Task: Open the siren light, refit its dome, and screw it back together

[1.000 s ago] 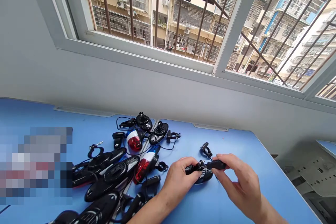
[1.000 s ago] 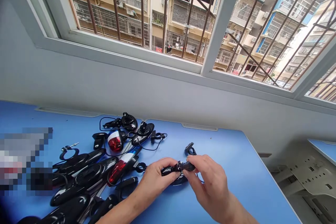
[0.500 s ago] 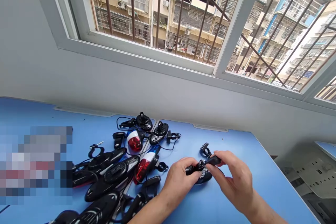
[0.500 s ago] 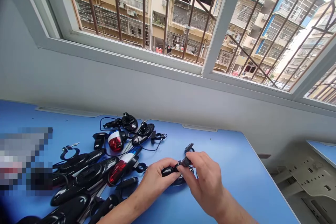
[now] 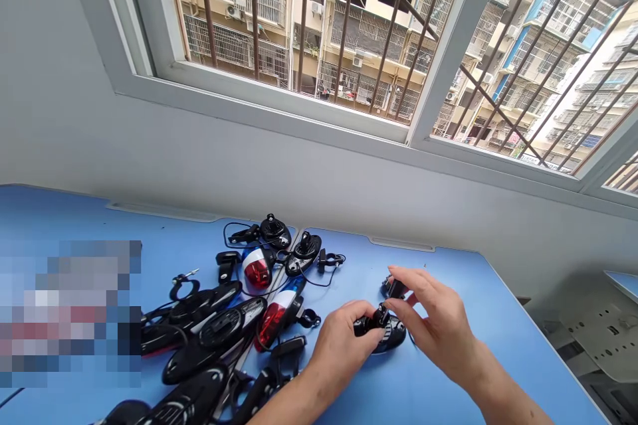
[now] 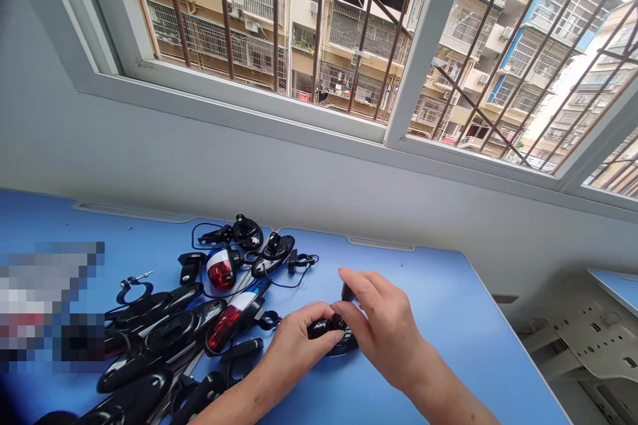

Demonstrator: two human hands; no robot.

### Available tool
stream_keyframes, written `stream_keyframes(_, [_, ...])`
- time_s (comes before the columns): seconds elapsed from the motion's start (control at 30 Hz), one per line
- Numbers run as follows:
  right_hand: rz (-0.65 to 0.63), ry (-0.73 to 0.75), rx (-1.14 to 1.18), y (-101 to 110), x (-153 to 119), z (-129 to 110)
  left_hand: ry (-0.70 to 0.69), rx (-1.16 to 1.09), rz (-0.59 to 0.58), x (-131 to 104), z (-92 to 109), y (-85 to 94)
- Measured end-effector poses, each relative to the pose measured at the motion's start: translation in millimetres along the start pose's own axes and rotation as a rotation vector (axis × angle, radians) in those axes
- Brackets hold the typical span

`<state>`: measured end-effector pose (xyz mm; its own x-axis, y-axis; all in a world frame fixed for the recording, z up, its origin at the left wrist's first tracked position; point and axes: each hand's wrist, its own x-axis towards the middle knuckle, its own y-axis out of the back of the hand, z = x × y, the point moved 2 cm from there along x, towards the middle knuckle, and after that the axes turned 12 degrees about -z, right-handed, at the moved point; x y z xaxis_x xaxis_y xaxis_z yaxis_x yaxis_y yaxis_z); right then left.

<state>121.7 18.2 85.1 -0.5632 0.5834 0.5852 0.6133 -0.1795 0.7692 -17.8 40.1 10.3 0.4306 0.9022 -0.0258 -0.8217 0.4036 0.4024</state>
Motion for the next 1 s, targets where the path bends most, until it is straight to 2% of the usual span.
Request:
stream_keyframes(0.1, [-0.138, -0.036, 0.046, 15, 1, -2, -0.003, -0.018, 0.0, 0, 1, 0.1])
stream_keyframes(0.2, [-0.192, -0.075, 0.107, 25, 2, -3, -0.003, -0.031, -0.011, 1, 1, -0.4])
stream_keyframes(0.27, [-0.177, -0.109, 0.109, 24, 3, -1, -0.006, -0.046, -0.013, 2, -1, -1.2])
stream_keyframes(0.33, [-0.107, -0.125, 0.065, 20, 4, 1, -0.019, -0.059, -0.011, 2, -3, -2.2])
stream_keyframes(0.43, [0.003, -0.034, -0.042, 13, 3, 0, -0.021, -0.052, -0.01, 3, -5, -3.4])
stream_keyframes(0.5, [0.007, 0.026, -0.086, 12, 2, -1, -0.015, -0.041, -0.007, 3, -5, -3.3])
stream_keyframes(0.67, [-0.213, -0.026, 0.081, 25, -3, 4, -0.036, -0.063, -0.026, 3, -3, -1.9])
stream_keyframes(0.73, [-0.237, -0.053, 0.177, 31, -3, 7, -0.039, -0.073, -0.03, 4, -4, -2.2])
stream_keyframes(0.83, [-0.215, -0.118, 0.251, 31, -1, 11, -0.037, -0.072, -0.029, 5, -8, -3.7])
stream_keyframes(1.0, [-0.045, -0.109, 0.104, 19, 1, 6, -0.038, -0.084, -0.037, 5, -10, -5.0])
